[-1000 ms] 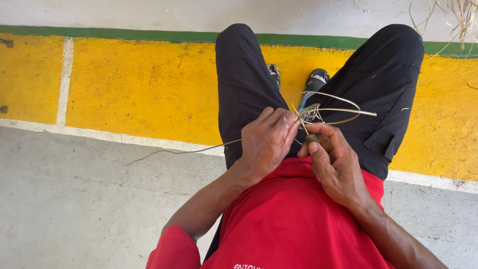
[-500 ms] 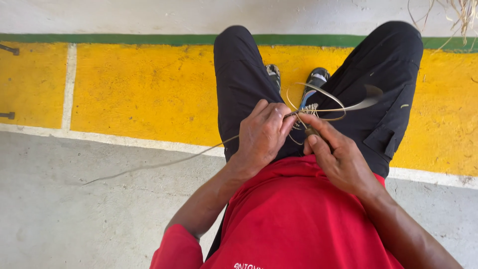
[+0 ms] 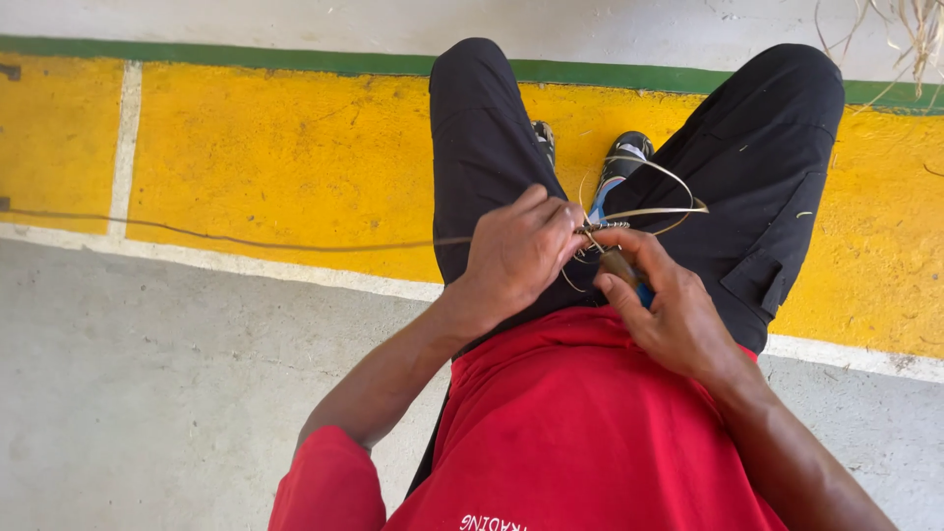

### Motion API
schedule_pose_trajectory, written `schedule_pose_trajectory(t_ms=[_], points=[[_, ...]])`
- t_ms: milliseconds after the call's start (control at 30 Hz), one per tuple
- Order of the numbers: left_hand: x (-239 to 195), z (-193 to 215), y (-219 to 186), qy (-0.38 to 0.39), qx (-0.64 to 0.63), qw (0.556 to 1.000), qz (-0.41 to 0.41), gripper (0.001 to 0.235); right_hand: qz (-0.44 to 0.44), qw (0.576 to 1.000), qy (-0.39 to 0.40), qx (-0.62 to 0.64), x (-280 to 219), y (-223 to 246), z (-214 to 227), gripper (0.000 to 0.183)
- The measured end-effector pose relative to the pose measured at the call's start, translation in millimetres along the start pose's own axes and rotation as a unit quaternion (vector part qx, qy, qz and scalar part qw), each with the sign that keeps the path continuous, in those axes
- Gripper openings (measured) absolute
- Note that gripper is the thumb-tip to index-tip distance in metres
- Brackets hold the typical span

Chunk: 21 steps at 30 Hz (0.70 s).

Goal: The recorder is weaving a small round object using fiber strands and a weaving tool.

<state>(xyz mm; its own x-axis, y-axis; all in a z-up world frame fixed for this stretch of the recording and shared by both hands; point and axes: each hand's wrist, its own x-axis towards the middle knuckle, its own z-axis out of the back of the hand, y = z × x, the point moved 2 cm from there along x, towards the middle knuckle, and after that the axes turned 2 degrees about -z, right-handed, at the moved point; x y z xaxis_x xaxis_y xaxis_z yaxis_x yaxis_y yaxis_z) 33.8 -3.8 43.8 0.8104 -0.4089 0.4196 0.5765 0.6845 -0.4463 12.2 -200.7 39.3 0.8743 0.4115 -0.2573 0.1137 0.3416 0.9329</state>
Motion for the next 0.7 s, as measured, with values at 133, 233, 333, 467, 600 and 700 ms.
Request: schedule_pose_trajectory(t_ms=[133, 233, 333, 467, 600, 700], points=[[10.4, 43.4, -15.6, -0.088, 0.058, 0.994, -0.022, 0.034, 0.074, 0.995, -0.056, -0.044, 2.3, -8.3, 6.8, 0.039], [-16.8, 31.7, -16.9, -0.120, 0.013, 0.992, 0.038, 0.025, 0.011, 0.996, -0.051, 0.070, 0.9, -16.3, 13.3, 0.040], [-30.0, 13.1, -10.3, -0.123, -0.028, 0.988, 0.094, 0.024, -0.038, 0.988, -0.032, 0.144, -1.2, -11.8, 13.9, 0.042], [-23.3, -17.5, -0.2, -0.105, -0.153, 0.980, 0.071, 0.029, -0.053, 0.986, -0.023, 0.157, -9.6, -14.4, 8.7, 0.043], [-22.4, -37.5, 2.7, -0.033, -0.210, 0.969, 0.125, 0.025, -0.050, 0.995, -0.046, 0.078, -13.2, -7.7, 7.8, 0.044], [-24.3, -36.7, 2.9, -0.002, -0.220, 0.962, 0.162, 0.024, -0.006, 0.998, -0.062, -0.024, -18.3, -7.3, 6.7, 0.046]])
